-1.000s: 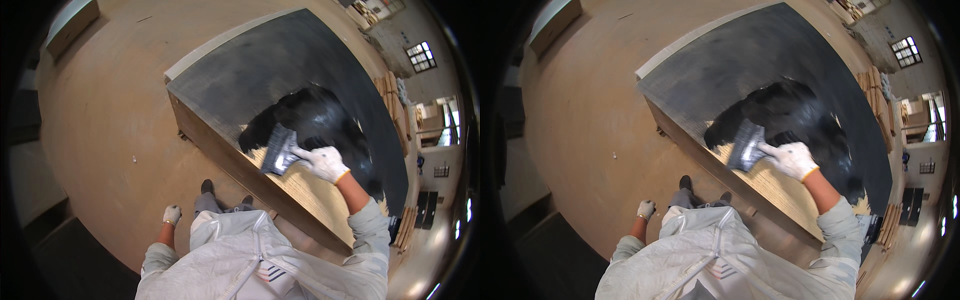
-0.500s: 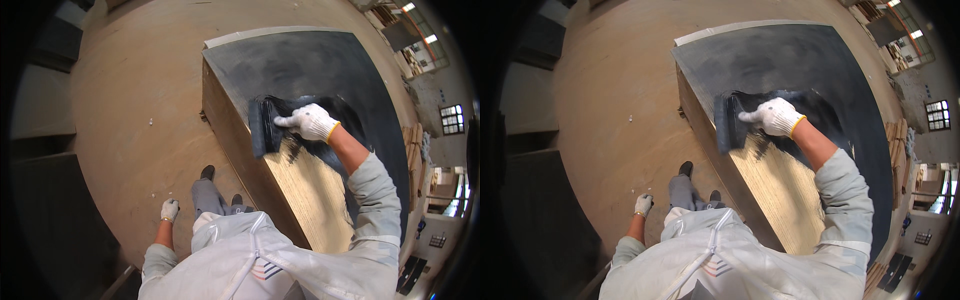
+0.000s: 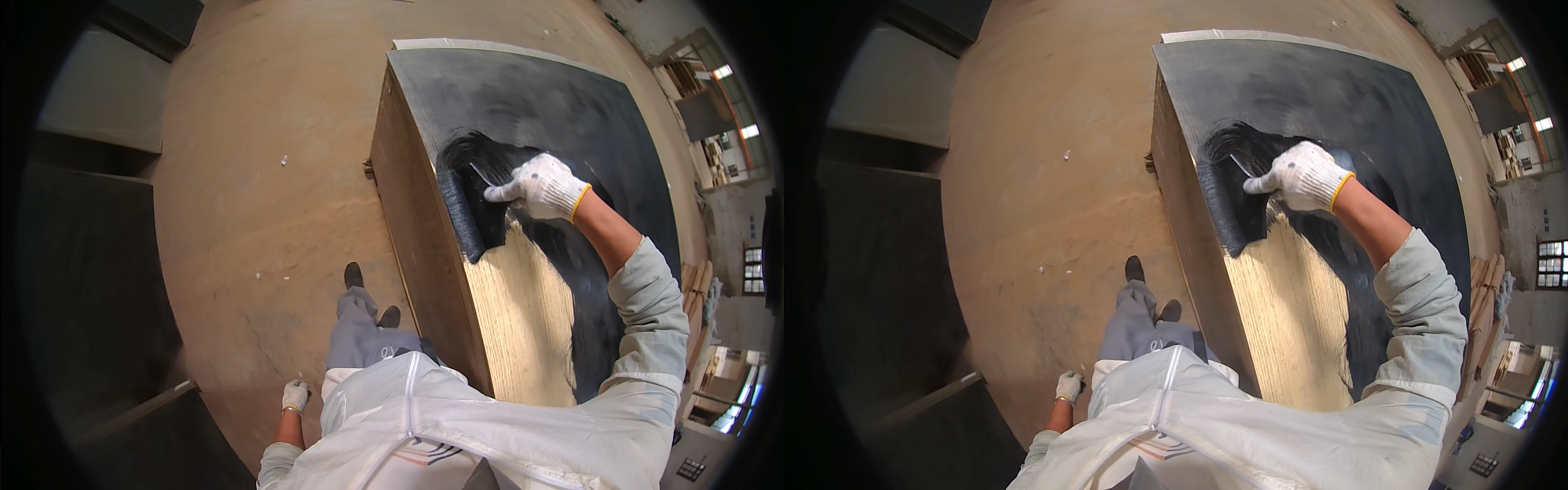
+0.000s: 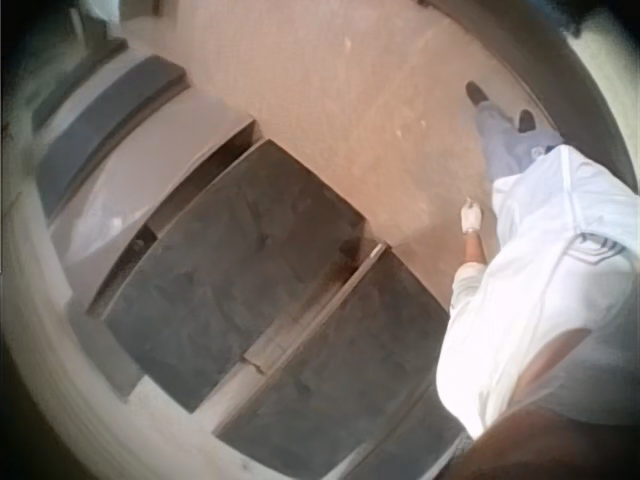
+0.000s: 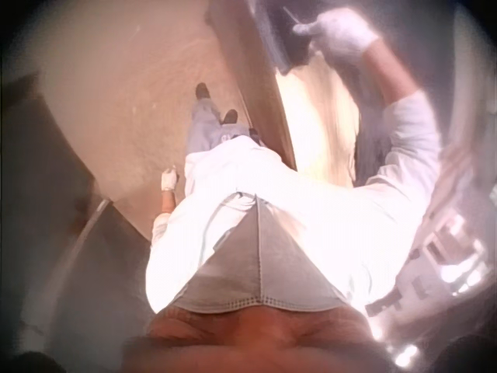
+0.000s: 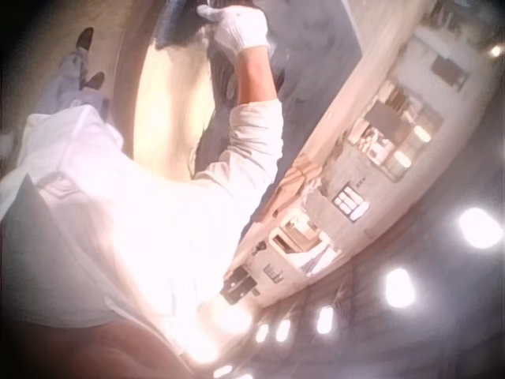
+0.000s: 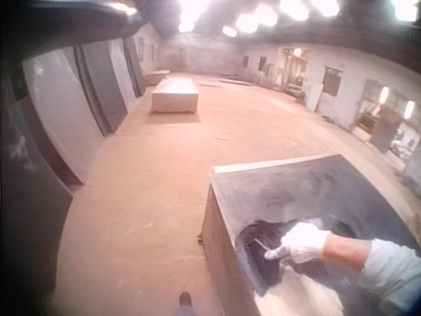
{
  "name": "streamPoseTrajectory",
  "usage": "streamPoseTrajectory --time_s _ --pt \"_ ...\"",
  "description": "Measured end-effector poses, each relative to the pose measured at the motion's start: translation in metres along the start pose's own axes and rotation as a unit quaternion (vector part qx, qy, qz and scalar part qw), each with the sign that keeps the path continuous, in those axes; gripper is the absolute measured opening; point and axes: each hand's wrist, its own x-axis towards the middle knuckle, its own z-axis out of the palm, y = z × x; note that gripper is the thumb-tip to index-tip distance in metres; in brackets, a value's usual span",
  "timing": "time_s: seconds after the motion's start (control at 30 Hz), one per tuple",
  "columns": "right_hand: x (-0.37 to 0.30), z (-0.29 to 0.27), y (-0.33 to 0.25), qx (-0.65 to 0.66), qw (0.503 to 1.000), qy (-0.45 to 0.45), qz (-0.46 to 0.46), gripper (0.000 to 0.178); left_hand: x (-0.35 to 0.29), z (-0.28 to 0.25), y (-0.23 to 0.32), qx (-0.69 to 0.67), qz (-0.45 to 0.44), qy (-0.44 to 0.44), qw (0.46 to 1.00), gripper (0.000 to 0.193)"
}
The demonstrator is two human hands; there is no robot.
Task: The person applies black paint to a large wooden board using a brush. They repeatedly dip the brush into a paint container and spread the paint across the surface, covering the edges and center areas.
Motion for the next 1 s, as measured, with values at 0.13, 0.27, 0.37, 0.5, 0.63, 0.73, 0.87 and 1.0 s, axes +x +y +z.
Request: streamPoseTrajectory --time_s 0.13,0.27,0.37,0.5,0.63,0.73,0.87,1.0 --pt "0.036 -0.013 0.008 -0.001 0.998 0.019 0.064 0.042 -0.004 0.002 0.008 0.078 0.05 -0.004 0.996 0.026" --pt "0.005 -0.036 -0.027 -0.063 0.996 -0.067 0.024 0.042 0.002 -0.008 0.003 -0.069 0.065 0.027 0.995 0.024" --pt "-0.017 -0.028 -0.035 -0.044 0.992 -0.105 0.048 0.043 0.0 -0.014 0.004 -0.05 0.046 0.042 0.997 0.026" --pt "-0.002 -0.012 -0.013 -0.015 0.996 -0.005 0.092 0.045 0.0 -0.013 0.016 0.037 0.045 0.008 0.998 0.026" --pt "-0.024 -0.012 -0.057 -0.025 0.996 -0.079 0.041 0.04 0.008 -0.013 0.015 0.032 0.063 0.006 0.997 0.027" --pt "-0.071 -0.01 -0.087 -0.06 0.978 -0.197 0.038 0.043 0.017 -0.008 0.024 0.005 0.075 -0.008 0.997 0.028" --pt "-0.064 -0.003 -0.067 -0.02 0.992 -0.101 0.071 0.051 0.017 -0.009 0.041 0.071 0.091 -0.023 0.993 0.028" --pt "-0.043 -0.001 -0.069 -0.055 0.992 -0.07 0.085 0.047 0.011 -0.022 0.055 0.061 0.099 -0.011 0.993 0.027"
